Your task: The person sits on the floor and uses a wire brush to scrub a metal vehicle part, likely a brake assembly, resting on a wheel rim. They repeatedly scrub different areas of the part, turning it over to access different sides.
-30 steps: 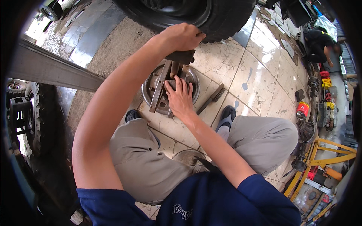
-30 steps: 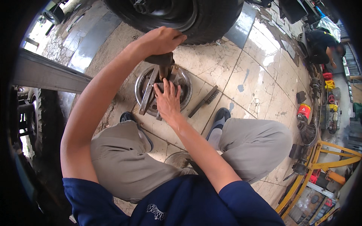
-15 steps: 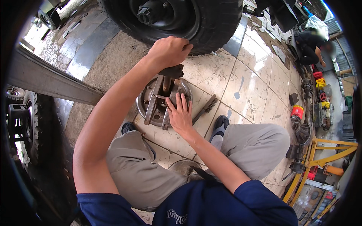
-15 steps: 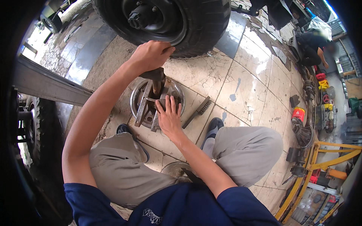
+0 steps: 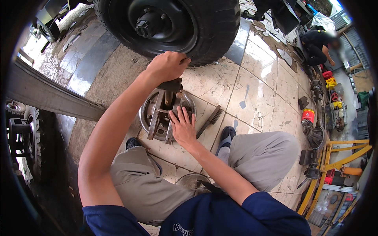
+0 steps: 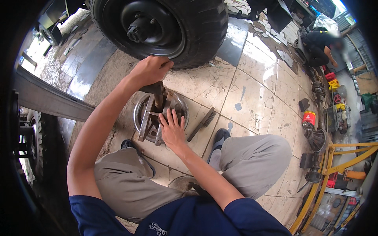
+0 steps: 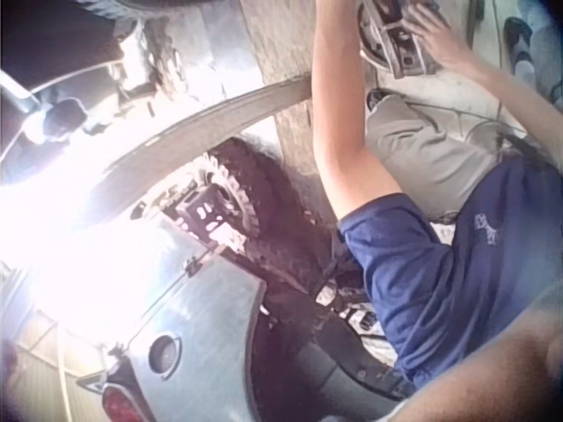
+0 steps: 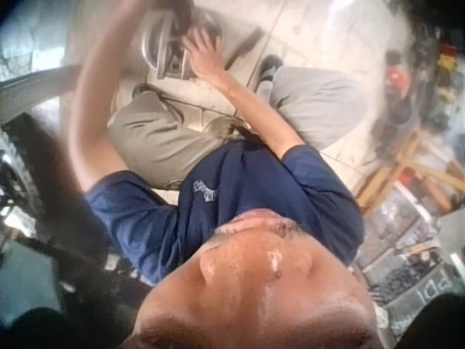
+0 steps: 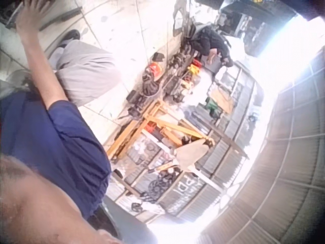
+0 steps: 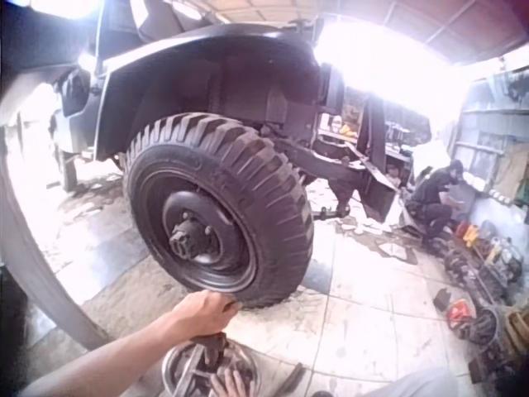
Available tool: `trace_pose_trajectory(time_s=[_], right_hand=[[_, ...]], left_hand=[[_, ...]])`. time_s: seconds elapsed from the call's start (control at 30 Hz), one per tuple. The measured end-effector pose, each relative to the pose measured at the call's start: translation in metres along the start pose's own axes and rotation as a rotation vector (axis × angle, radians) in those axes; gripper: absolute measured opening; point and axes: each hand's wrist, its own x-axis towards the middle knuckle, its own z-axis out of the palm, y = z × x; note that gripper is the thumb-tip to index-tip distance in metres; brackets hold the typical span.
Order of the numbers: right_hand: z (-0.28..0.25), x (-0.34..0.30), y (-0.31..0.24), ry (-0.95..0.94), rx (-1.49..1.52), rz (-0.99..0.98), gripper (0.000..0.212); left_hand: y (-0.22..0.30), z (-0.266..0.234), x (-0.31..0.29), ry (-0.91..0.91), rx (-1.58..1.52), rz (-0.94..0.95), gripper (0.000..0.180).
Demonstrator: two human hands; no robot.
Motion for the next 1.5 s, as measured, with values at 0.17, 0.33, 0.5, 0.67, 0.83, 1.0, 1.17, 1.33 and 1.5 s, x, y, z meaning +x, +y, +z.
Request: trace_pose_trajectory(time_s=[0.17,0.33,0.5,0.67,0.83,1.0,1.17,1.33,1.5], right_hand=[[-0.005,0.004,0.003,-0.009,0.022,-0.021,0.050],[-0.009,0.003,0.005,-0.004,-0.011,-0.111,0.053],[-0.009,0.008,0.004,-0.005,-0.038,-0.113,0.049],[-0.008,0.011,0.012,0.018,0.015,-0.169,0.054],[-0.004,0.014,0.020,0.021,-0.087,-0.257,0.055],[0.000,0.009,0.035,0.066,-0.047,-0.322,0.053],[-0.001,0.007,0.032,0.086,-0.014,-0.300,0.052],[-0.003,0.008,0.028,0.064,-0.027,-0.331,0.050],[0.006,0.002,0.023,0.089,0.002,-0.336,0.052]], left_hand=[[0.004,-0.001,0.001,-0.004,-0.030,-0.017,0.030],[0.011,-0.007,-0.002,-0.016,-0.030,-0.050,0.032],[0.010,-0.005,-0.002,-0.032,-0.015,-0.059,0.031],[0.008,-0.003,-0.001,0.020,-0.029,-0.025,0.027],[0.004,-0.001,-0.002,0.056,-0.023,0.032,0.027],[0.004,-0.001,-0.001,0.038,-0.044,0.035,0.026],[0.004,-0.001,-0.003,0.080,-0.072,0.076,0.025],[0.004,-0.002,-0.002,0.065,-0.053,0.051,0.025],[0.005,0.000,-0.002,0.077,-0.052,0.054,0.026]])
